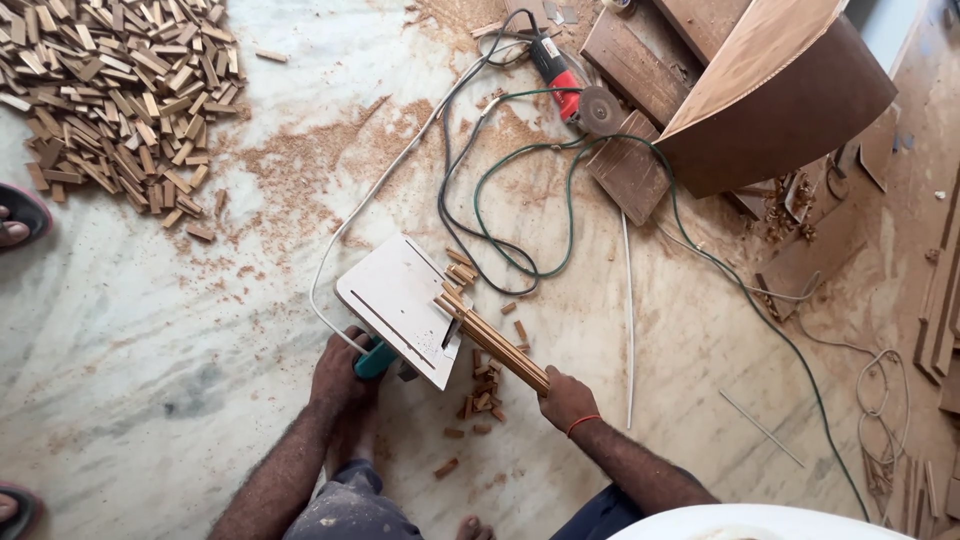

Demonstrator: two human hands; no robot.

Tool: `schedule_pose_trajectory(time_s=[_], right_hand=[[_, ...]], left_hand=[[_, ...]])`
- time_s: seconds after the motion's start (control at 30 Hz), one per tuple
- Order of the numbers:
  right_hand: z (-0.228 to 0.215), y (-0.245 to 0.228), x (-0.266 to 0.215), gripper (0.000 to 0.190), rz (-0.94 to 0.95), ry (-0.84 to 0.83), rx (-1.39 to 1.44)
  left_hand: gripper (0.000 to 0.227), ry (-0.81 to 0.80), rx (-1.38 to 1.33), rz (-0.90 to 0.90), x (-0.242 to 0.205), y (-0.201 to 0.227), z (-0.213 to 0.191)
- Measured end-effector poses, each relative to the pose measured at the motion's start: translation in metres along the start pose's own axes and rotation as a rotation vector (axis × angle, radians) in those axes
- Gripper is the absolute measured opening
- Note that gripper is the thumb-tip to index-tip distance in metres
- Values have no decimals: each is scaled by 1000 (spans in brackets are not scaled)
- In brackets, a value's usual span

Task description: Cutting decorative wood strips into small blocks using a small table saw.

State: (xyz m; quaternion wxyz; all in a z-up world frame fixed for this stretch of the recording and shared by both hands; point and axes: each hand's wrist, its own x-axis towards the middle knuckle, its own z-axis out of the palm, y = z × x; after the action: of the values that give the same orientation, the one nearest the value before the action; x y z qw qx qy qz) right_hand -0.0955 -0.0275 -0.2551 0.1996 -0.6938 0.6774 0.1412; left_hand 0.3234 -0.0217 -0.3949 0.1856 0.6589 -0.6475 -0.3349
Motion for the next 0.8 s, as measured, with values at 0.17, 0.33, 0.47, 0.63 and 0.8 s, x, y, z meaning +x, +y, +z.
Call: schedule_pose_trajectory(time_s=[0.17, 0.33, 0.47, 0.63, 0.8], right_hand=[[12, 6, -5, 24, -75, 147, -11], [5, 3, -14, 23, -40, 123, -30], [3, 5, -15, 23, -94, 139, -9], [-20, 5, 3, 22, 8, -2, -17], [-54, 25, 10, 21, -7, 58, 81]], left_hand=[[86, 8, 9, -9, -2, 4, -2], [80, 48, -29, 0, -2, 4, 0], [77, 67, -57, -14, -6, 19, -13], [70, 55, -97, -57, -15, 28, -36], [47, -525, -23, -315, -31, 52, -148]])
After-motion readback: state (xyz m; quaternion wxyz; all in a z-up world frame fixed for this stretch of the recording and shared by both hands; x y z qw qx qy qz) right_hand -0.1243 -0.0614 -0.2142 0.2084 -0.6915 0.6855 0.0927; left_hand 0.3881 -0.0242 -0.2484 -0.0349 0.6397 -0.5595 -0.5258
